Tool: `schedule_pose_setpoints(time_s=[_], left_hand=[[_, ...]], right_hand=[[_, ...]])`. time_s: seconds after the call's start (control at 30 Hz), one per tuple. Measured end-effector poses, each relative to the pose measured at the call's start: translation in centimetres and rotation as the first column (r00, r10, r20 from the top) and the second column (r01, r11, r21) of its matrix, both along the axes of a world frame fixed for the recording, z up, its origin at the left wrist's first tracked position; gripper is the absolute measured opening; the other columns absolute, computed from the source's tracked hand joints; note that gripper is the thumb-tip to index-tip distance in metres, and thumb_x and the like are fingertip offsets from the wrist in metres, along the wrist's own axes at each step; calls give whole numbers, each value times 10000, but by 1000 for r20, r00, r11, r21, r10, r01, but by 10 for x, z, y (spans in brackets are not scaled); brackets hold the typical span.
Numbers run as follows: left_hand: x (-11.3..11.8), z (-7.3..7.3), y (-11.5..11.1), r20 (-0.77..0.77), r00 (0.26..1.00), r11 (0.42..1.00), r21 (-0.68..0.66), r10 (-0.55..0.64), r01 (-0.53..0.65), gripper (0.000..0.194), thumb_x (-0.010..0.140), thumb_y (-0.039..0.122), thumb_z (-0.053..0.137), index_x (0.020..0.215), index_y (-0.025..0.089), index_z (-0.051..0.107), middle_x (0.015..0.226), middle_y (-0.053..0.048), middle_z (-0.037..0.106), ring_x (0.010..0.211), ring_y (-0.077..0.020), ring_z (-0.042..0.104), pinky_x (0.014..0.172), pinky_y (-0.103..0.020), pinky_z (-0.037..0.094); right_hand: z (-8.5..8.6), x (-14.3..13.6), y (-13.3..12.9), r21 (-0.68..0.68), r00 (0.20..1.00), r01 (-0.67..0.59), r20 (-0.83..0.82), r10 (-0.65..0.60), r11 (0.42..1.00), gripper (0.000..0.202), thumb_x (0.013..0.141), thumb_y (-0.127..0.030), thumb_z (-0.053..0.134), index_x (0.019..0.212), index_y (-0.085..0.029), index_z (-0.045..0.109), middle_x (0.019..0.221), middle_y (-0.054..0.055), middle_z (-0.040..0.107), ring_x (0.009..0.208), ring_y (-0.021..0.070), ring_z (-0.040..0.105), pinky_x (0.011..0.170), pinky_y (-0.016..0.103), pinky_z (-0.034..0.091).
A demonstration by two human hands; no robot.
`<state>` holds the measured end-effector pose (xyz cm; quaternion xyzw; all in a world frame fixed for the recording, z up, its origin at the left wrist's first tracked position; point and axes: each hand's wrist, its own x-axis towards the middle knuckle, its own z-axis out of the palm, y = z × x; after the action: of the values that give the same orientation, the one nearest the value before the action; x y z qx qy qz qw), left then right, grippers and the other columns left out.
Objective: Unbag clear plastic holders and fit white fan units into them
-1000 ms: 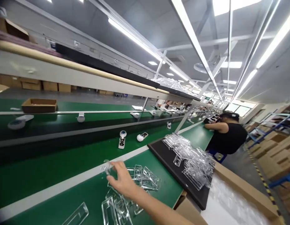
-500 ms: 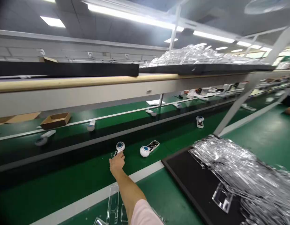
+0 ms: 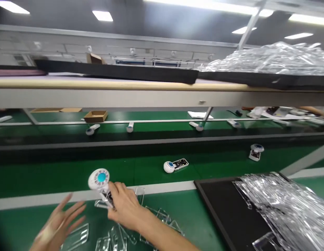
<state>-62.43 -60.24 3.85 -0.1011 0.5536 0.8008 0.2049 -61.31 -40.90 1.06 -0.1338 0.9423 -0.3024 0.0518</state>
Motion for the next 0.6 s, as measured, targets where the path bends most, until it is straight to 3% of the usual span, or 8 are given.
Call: schedule_pose_setpoints(time_s=[0.07,0.13,0.23,0.33,0.5,0.6], left_hand=[[-1,-7,6,28,999,994,108,-30,27,505,734,514,652,1142,222,591,1132,-111,631,1082,-304,554,886,-448,470],[-3,-13,11,56,995,974,219,-77,63,642,636,506,734,1166,175,589,1084,-124,660,1092,-349,550,921,-457,449],[-2,-19,12,78,993,948,313,-87,58,679,638,449,747,1221,158,559,1073,-120,671,1074,-354,564,938,-457,436],[0,-19,7,73,996,934,356,-58,28,663,675,434,720,1258,176,535,1085,-115,672,1053,-351,578,934,-464,437],[6,-12,10,87,991,912,406,-98,54,686,666,410,727,1277,172,526,1104,-129,669,1048,-356,584,938,-472,439],[11,-9,18,103,988,892,448,-114,56,713,652,394,739,1290,164,520,1106,-131,671,1058,-349,586,959,-460,434]], right_hand=[[8,26,-19,4,997,-66,-31,66,998,748,782,-241,518,1438,-219,161,1365,126,420,1236,290,406,954,455,414],[7,47,-30,29,998,-9,-57,11,1000,758,811,-291,527,1448,-221,124,1388,150,399,1234,336,416,915,485,449],[-2,68,-32,-2,969,215,-126,-214,977,752,861,-405,511,1458,-280,70,1321,138,458,1156,337,495,841,454,500],[-3,80,-33,-60,895,428,-110,-432,902,681,913,-432,420,1459,-335,23,1094,87,557,926,270,609,697,382,535],[9,79,-47,-111,915,386,-79,-395,916,512,899,-362,452,1388,-323,305,979,48,530,808,225,618,635,329,530],[11,74,-55,-118,891,433,-96,-445,893,517,882,-345,480,1379,-307,343,973,52,500,817,227,603,625,330,530]])
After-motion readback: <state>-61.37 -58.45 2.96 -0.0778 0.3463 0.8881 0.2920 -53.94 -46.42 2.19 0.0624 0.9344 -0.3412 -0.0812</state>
